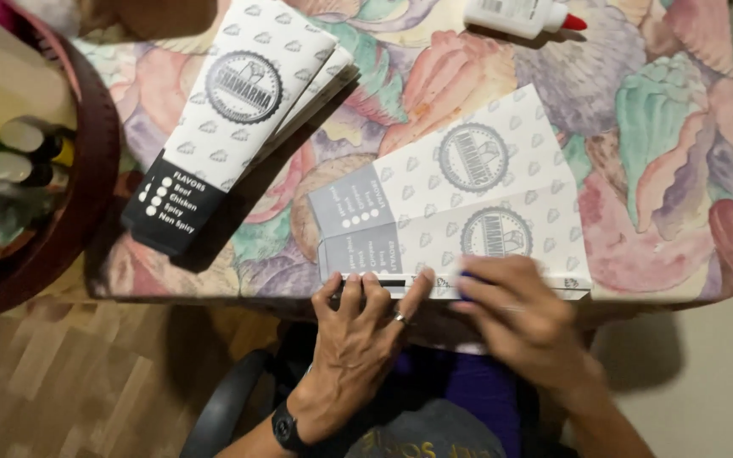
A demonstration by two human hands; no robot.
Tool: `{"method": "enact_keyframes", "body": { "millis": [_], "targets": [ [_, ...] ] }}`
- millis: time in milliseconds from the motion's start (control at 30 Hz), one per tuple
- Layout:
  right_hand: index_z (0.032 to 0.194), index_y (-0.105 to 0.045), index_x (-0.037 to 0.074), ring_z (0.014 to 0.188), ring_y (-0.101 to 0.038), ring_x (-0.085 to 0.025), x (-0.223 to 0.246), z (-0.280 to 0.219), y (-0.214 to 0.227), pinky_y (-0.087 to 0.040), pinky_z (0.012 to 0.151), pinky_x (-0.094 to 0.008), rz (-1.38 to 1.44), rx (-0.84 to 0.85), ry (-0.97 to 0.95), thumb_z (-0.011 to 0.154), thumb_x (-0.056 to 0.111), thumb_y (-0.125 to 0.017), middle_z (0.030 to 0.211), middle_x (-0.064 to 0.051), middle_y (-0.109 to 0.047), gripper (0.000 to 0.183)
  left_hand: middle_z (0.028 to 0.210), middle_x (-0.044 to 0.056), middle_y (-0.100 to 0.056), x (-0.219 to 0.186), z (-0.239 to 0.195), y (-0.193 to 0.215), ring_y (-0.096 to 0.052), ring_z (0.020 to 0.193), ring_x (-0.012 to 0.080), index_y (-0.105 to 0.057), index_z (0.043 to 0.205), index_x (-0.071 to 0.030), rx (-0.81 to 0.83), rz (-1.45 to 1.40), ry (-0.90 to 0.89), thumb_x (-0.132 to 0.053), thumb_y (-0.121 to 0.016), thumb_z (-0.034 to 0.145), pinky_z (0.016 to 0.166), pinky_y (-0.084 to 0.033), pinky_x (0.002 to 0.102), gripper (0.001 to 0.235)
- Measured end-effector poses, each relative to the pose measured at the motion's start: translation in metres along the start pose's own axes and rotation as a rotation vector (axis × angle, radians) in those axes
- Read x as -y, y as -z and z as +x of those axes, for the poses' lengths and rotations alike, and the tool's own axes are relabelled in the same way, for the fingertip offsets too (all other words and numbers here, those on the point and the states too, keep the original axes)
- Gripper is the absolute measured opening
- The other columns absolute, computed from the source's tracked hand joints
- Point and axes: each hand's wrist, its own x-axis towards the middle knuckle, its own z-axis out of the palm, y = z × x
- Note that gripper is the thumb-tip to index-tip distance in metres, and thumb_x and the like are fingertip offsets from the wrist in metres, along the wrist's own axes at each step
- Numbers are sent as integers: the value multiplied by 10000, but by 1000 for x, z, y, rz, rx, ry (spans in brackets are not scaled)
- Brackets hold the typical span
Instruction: Folding and stacking paper packaging sleeves on a table at a manual workstation.
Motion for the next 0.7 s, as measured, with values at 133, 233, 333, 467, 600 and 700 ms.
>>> {"method": "enact_keyframes", "body": {
  "millis": [133,233,333,467,600,700],
  "targets": [
    [1198,-679,-20,1124,-661,-351,6,22,-22,-485,1003,-463,120,118,149,916,45,-761,1281,-188,-673,301,1128,133,-590,-2,1,-8,-602,1027,302,-522,1471,-64,-186,-15,67,-329,-495,1078,936,-463,506,474],
    [1166,-686,19,1095,-678,-308,3,17,-4,-492,1000,-420,107,159,96,891,77,-776,1254,-159,-701,294,1138,114,-592,0,-2,-9,-594,1035,290,-490,1489,-53,-177,-75,86,-343,-518,1058,965,-452,504,520],
    [1136,-683,34,1031,-704,-255,7,20,10,-509,975,-376,47,145,42,852,86,-803,1165,-122,-738,312,1160,123,-574,1,-6,-12,-580,1064,307,-444,1530,-77,-153,-107,92,-342,-534,1032,963,-444,521,571],
    [1277,-554,28,988,-679,-243,1,18,-26,-555,922,-306,157,149,4,846,160,-845,1127,-124,-672,536,1175,170,-578,-1,-6,-14,-574,1097,346,-419,1555,-95,-166,-139,81,-303,-491,973,982,-419,538,622],
    [1339,-514,-84,1129,-627,-305,22,40,-47,-548,1019,-382,101,138,102,866,-100,-597,1263,-140,-574,481,1159,147,-535,1,-6,-10,-556,1008,306,-410,1537,-95,-172,-159,120,-542,-612,990,960,-429,493,736],
    [1533,-277,7,1321,-655,-258,21,33,-40,-493,1141,-315,186,218,-25,874,33,-791,1367,-147,-682,836,1207,171,-530,5,-7,-8,-552,994,354,-480,1460,-92,-216,-193,140,-581,-635,1015,847,-501,494,679]
  ]
}}
